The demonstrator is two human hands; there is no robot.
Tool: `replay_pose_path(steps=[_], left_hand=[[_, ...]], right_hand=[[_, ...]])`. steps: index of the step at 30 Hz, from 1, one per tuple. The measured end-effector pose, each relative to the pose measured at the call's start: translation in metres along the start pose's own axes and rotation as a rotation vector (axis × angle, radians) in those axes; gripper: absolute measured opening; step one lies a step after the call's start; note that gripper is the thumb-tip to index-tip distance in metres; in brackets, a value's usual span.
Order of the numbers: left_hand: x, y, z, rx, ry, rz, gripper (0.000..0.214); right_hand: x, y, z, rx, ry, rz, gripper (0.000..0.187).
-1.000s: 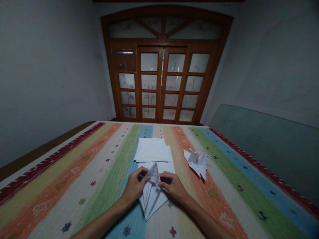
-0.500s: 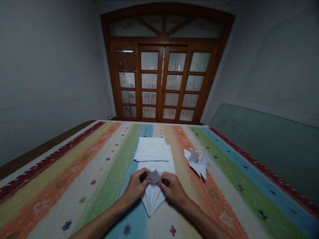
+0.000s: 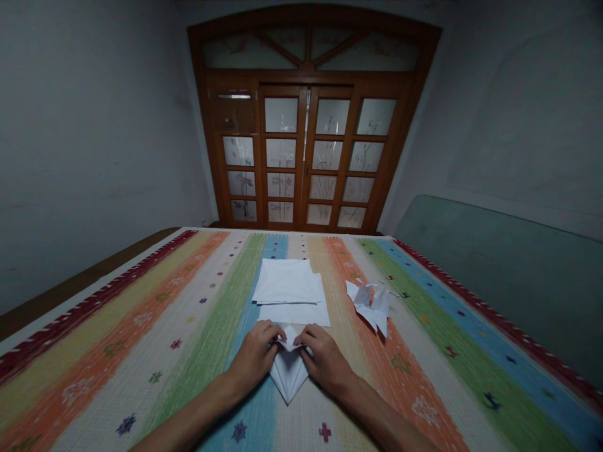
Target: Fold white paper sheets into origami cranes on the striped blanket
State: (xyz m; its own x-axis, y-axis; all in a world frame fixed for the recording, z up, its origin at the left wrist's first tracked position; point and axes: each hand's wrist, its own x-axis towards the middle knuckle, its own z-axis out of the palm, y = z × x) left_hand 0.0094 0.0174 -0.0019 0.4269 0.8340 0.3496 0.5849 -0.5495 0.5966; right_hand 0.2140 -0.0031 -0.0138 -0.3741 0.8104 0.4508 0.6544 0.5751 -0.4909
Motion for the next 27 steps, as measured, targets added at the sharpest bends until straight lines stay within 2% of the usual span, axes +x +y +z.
replay_pose_path(steps=[4, 9, 27], left_hand=[[0.000, 0.002, -0.008, 0.074, -0.027, 0.016, 0.024], [0.002, 0.001, -0.014, 0.055, -0.072, 0.031, 0.021], [0.001, -0.002, -0.009, 0.059, -0.036, 0.073, 0.015]], right_hand=[[0.000, 0.000, -0.002, -0.030, -0.022, -0.012, 0.028], [0.002, 0.003, -0.002, -0.008, -0.017, -0.010, 0.024], [0.005, -0.001, -0.006, 0.114, 0.027, 0.063, 0.018]])
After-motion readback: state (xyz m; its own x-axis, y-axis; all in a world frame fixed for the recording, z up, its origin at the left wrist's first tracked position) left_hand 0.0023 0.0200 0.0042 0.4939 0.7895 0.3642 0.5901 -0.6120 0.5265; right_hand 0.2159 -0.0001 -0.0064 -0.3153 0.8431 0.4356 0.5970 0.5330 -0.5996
